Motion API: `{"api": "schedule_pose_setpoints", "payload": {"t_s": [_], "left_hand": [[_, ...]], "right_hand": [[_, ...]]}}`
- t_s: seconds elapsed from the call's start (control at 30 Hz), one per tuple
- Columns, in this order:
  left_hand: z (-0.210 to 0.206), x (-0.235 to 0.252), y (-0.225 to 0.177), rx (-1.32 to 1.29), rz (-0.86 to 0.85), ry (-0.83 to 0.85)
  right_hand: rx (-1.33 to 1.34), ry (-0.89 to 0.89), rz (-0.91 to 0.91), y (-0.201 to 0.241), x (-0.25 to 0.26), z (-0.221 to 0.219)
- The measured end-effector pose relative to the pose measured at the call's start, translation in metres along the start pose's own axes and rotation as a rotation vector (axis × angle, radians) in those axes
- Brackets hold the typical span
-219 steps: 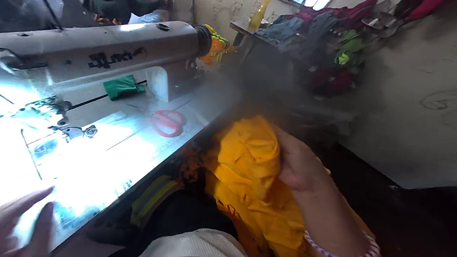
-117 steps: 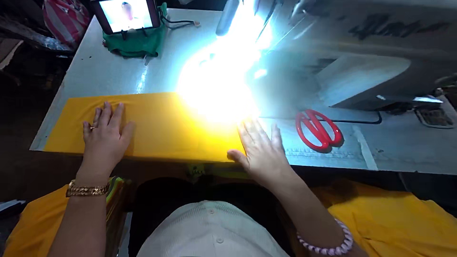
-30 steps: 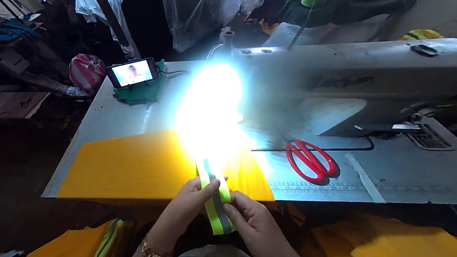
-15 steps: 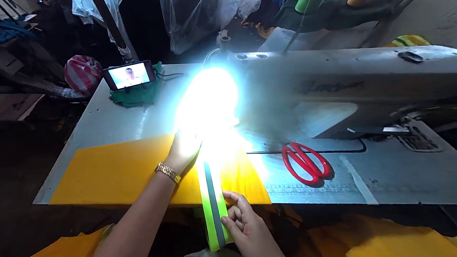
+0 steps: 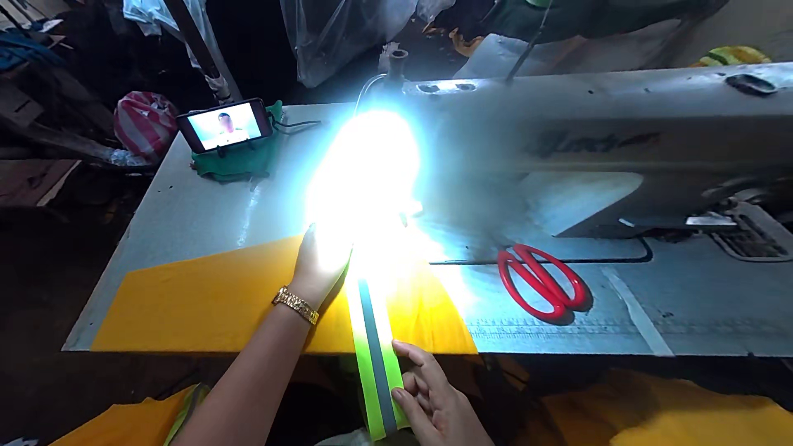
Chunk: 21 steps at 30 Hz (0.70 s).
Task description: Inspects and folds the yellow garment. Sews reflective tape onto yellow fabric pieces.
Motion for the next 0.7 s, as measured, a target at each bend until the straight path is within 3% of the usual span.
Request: {"api": "schedule_pose_setpoints", "payload": {"t_s": [0.07, 0.2, 0.33, 0.4, 0.5, 0.7], "left_hand": [[-0.001, 0.000, 0.001, 0.023, -0.046, -0.015], [-0.001, -0.001, -0.004, 0.253, -0.195, -0.048], [-0.004, -0.003, -0.005, 0.452, -0.329, -0.089], [-0.004, -0.006, -0.001, 0.460, -0.354, -0.036], [0.000, -0.005, 0.013, 0.419, -0.378, 0.075], [0.001, 0.004, 0.014, 0.413, -0.408, 0.114]], "right_hand": [[-0.073, 0.028, 0.013, 0.000, 0.000, 0.002], [-0.603, 0.122, 0.086, 0.027, 0.008, 0.017], [-0.880, -0.072, 0.562, 0.023, 0.046, 0.032], [-0.926, -0.042, 0.687, 0.009, 0.070, 0.036], [-0.931, 0.062, 0.661, -0.011, 0.088, 0.038], [-0.949, 0.019, 0.631, -0.022, 0.085, 0.032]]}}
Point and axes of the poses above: each hand's wrist, its own x-axis towards the middle knuckle, its own z-axis out of the back of the hand, y = z × x, the point moved 1 cm from there along x, towards the middle knuckle, and after that the axes turned 11 degrees about z, right-handed, at the moved point
